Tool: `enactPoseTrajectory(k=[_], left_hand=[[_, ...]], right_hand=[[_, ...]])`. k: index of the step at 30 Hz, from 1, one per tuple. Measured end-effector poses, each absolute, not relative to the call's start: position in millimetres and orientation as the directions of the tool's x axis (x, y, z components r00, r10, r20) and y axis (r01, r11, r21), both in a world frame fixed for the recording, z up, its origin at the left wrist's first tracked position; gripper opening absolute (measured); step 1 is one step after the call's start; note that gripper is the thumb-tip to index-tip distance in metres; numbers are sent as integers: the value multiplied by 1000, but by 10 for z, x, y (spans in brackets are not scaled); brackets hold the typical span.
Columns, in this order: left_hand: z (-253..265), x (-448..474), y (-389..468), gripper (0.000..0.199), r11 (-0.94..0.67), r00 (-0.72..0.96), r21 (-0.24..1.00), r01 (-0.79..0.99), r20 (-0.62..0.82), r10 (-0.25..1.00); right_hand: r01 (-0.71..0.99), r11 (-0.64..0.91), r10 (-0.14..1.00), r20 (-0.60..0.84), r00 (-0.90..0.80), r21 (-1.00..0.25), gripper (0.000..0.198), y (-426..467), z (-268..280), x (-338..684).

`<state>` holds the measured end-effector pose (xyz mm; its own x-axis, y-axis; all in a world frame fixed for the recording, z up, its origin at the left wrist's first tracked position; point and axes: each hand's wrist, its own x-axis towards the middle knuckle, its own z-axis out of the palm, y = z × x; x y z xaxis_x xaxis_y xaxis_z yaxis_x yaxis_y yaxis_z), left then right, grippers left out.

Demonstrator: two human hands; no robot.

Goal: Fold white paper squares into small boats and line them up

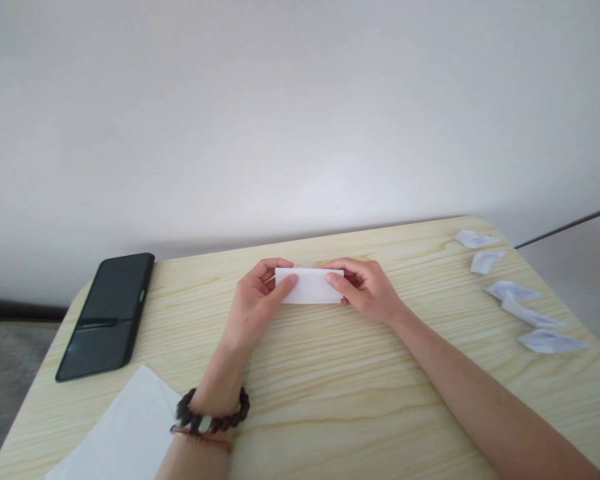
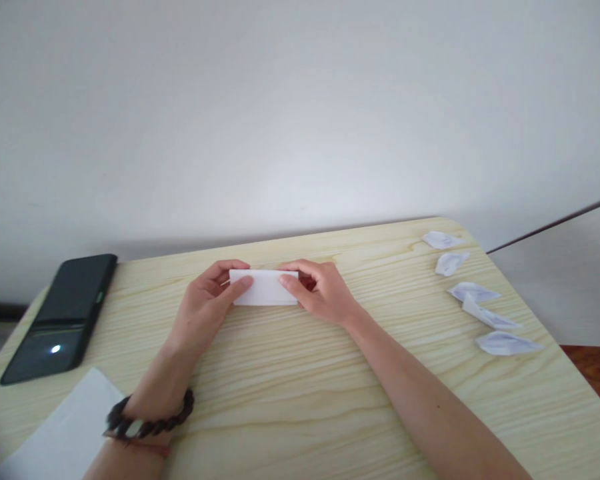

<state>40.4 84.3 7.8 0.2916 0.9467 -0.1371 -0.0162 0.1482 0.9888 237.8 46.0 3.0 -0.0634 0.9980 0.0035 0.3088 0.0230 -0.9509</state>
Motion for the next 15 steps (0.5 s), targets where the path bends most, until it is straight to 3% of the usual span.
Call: enactPoseTrajectory(k=[15], left_hand=[[56, 385, 866, 34, 109, 280, 990, 92, -131, 951]], right_hand=[[324, 46, 999, 37, -36, -945, 28, 481, -1, 2367]])
